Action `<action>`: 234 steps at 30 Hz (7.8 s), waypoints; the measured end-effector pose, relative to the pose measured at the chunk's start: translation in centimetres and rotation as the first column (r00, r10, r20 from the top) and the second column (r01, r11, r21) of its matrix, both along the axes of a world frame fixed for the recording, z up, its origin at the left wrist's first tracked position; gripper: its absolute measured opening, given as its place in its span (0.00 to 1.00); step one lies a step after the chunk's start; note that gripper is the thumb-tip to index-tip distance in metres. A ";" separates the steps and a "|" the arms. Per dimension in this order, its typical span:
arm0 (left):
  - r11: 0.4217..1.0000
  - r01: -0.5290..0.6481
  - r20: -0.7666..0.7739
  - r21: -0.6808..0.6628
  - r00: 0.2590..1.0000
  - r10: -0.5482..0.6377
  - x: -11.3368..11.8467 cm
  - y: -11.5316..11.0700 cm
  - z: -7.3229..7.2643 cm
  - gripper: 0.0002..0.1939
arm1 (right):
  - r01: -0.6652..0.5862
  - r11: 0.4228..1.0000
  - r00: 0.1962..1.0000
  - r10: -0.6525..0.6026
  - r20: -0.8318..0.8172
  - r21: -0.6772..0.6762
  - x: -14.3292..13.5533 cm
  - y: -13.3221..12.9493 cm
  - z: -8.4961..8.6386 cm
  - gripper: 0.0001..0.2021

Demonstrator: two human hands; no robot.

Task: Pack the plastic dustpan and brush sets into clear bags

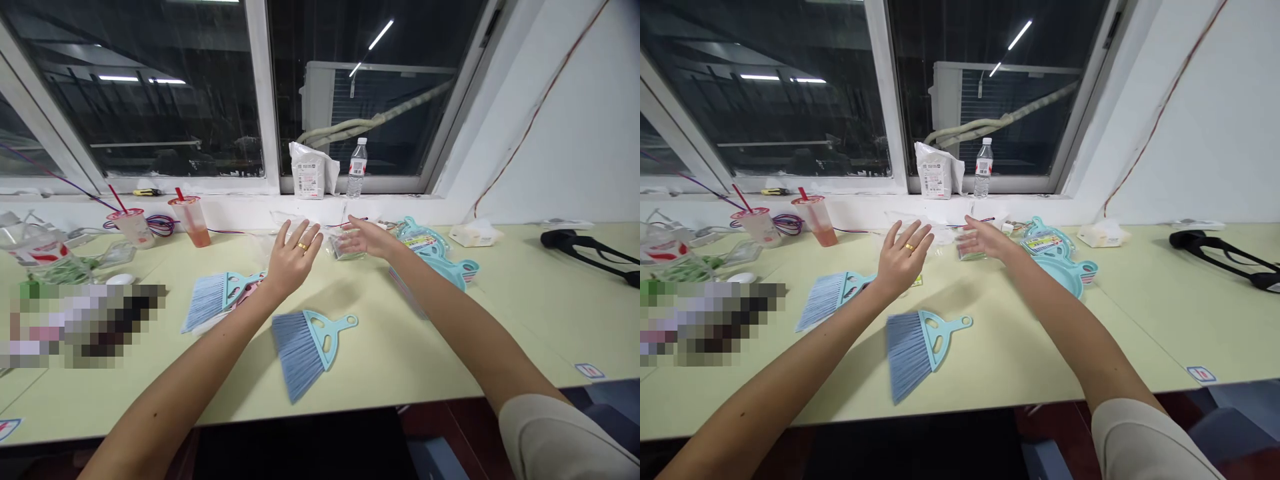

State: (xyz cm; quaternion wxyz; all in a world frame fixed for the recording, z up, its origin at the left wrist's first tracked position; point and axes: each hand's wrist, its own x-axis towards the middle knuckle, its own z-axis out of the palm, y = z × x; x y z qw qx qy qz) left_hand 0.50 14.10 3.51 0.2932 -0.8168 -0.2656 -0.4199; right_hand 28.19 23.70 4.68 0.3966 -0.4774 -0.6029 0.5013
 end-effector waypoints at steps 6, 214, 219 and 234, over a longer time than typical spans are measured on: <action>0.978 0.209 -0.111 -0.026 0.971 -0.210 -1.3 -3.6 -1.3 0.20 | -0.176 0.974 0.917 0.109 -0.384 -0.143 -0.3 -7.1 -2.8 0.15; 0.649 0.442 0.765 -0.619 0.528 0.370 -3.0 -3.9 -1.4 0.08 | -0.175 0.983 0.960 0.182 -0.212 0.051 3.9 -9.4 -4.8 0.14; 0.802 0.061 0.487 -0.594 0.821 0.298 -3.6 -3.7 -1.6 0.09 | -0.298 0.953 0.954 0.295 -0.056 -0.053 4.8 -9.4 -4.8 0.14; 0.728 -0.558 -0.477 -0.398 0.804 0.355 -1.3 -2.2 -5.4 0.16 | 0.082 0.997 0.960 -0.076 -0.270 0.011 8.9 -8.7 -3.8 0.10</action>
